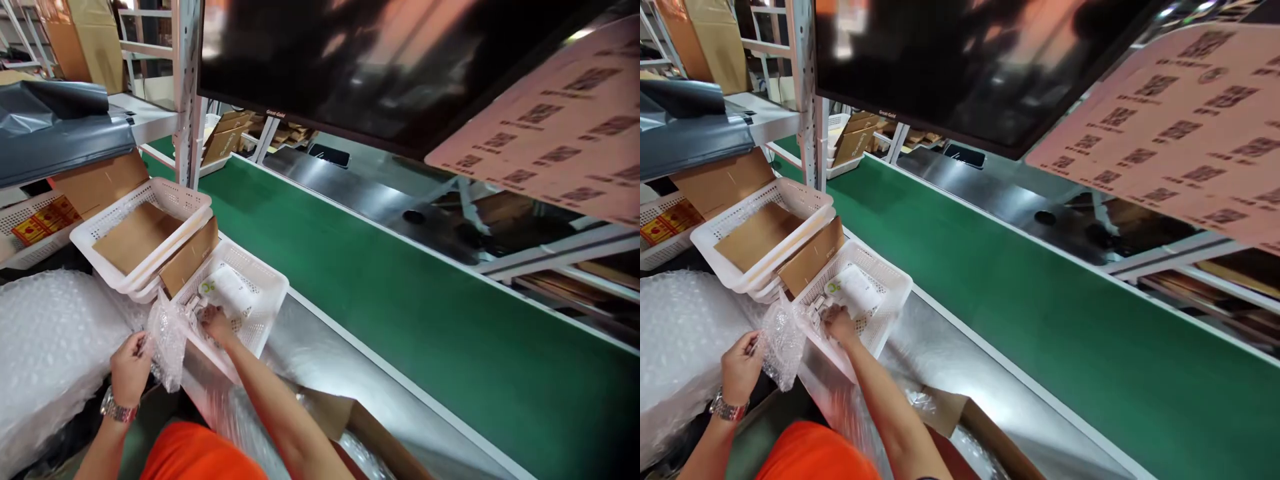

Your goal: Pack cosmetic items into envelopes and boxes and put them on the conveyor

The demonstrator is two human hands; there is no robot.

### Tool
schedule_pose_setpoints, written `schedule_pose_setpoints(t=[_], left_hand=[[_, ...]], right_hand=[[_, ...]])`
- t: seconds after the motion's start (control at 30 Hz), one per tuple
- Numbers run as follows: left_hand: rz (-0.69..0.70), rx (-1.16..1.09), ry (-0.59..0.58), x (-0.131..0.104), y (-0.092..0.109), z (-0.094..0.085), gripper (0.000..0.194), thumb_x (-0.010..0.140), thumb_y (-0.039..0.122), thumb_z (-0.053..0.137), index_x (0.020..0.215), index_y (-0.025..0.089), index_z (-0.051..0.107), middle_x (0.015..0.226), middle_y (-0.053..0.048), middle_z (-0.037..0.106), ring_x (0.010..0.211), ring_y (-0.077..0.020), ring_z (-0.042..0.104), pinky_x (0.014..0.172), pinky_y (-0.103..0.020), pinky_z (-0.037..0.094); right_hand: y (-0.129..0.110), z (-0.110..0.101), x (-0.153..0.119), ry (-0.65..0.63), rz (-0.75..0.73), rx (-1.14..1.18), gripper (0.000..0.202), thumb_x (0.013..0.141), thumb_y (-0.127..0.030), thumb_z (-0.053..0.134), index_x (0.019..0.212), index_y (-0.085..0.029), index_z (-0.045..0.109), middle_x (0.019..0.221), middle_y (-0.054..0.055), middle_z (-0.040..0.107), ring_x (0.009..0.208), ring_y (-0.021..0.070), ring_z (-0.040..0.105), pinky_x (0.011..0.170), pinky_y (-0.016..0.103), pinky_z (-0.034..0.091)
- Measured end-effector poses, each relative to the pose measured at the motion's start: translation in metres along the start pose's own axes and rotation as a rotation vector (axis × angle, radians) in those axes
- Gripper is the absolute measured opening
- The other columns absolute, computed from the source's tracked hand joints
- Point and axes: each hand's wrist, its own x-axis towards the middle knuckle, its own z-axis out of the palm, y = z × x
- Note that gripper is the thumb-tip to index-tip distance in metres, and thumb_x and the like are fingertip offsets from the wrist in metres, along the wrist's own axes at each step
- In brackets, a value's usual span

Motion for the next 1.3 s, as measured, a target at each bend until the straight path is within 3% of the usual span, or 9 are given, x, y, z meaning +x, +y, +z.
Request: schedule_pose_setpoints(t=[0.1,0.2,0.37,0.63,0.8,0.93,1.03,1.17,1.3], left_hand=[[-0.013,-0.077,-0.03,0.005,0.011,0.004,0.04,0.084,0.045,0.07,0.113,0.02,0.081,0.076,0.0,0.076,0.061,-0.0158,0.068,0.061,-0.025,0.054],[0.002,-0.135,-0.042,0.006,0.02,0.0,0.05,0.085,0.043,0.07,0.128,0.018,0.075,0.069,0.005,0.064,0.055,-0.0127,0.058,0.058,-0.023,0.05],[-0.031,-0.146,-0.036,-0.003,0.026,-0.016,0.052,0.087,0.046,0.07,0.131,0.017,0.074,0.062,0.008,0.054,0.055,-0.0136,0.055,0.057,-0.023,0.049],[0.09,-0.04,-0.074,-0.01,0.034,-0.017,0.038,0.088,0.041,0.065,0.114,0.02,0.083,0.057,0.005,0.062,0.053,-0.0146,0.057,0.055,-0.024,0.048],[0.222,0.028,-0.161,-0.001,0.053,-0.003,0.034,0.091,0.035,0.06,0.112,0.024,0.085,0.091,-0.004,0.086,0.073,-0.0186,0.075,0.072,-0.027,0.057],[0.288,0.235,-0.266,0.006,0.078,0.019,0.033,0.095,0.032,0.059,0.116,0.025,0.085,0.098,-0.007,0.088,0.083,-0.0224,0.079,0.078,-0.03,0.057],[0.315,0.419,-0.382,0.009,0.105,0.042,0.034,0.098,0.031,0.061,0.122,0.024,0.085,0.1,-0.011,0.087,0.092,-0.0277,0.081,0.082,-0.035,0.055],[0.358,0.491,-0.533,0.007,0.144,0.073,0.032,0.098,0.037,0.067,0.121,0.024,0.085,0.107,-0.013,0.087,0.102,-0.0291,0.08,0.089,-0.036,0.054],[0.432,0.456,-0.633,-0.005,0.174,0.092,0.03,0.099,0.036,0.068,0.118,0.022,0.086,0.113,-0.013,0.086,0.107,-0.0266,0.078,0.094,-0.034,0.053]], right_hand=[[-0.006,0.002,-0.006,0.055,0.075,0.01,0.066,0.093,-0.026,0.07,0.155,-0.008,0.053,0.148,0.026,0.061,0.122,0.0345,0.07,0.097,0.042,0.057],[-0.007,-0.006,-0.001,0.105,-0.052,-0.098,0.087,0.089,-0.02,0.07,0.17,-0.017,0.037,0.17,0.024,0.045,0.144,0.0388,0.058,0.109,0.042,0.053],[-0.001,-0.031,0.026,-0.018,-0.331,-0.286,0.077,0.086,-0.011,0.068,0.162,-0.019,0.055,0.173,0.016,0.049,0.16,0.0362,0.042,0.124,0.042,0.043],[0.011,-0.065,0.016,-0.144,-0.326,-0.358,0.052,0.076,-0.017,0.081,0.127,-0.01,0.078,0.126,0.02,0.081,0.12,0.0355,0.074,0.101,0.037,0.056],[0.024,-0.11,-0.009,-0.064,-0.157,-0.315,0.036,0.09,-0.022,0.071,0.124,-0.012,0.076,0.126,0.02,0.08,0.114,0.0333,0.075,0.094,0.037,0.055],[0.04,-0.166,-0.051,0.089,0.022,-0.109,0.031,0.1,-0.031,0.056,0.113,-0.012,0.076,0.11,0.02,0.08,0.097,0.0298,0.075,0.082,0.036,0.053],[0.039,-0.188,-0.115,0.185,-0.036,0.327,0.043,0.101,-0.055,0.053,0.101,-0.018,0.075,0.088,0.009,0.076,0.078,0.0226,0.068,0.07,0.032,0.051],[0.02,-0.174,-0.205,0.151,-0.225,0.865,0.045,0.086,-0.065,0.072,0.091,-0.021,0.076,0.079,0.003,0.072,0.068,0.0175,0.059,0.063,0.03,0.047],[0.01,-0.159,-0.252,0.338,-0.127,0.796,0.029,0.079,-0.048,0.08,0.092,-0.022,0.079,0.082,0.003,0.075,0.071,0.0173,0.059,0.064,0.028,0.045]])
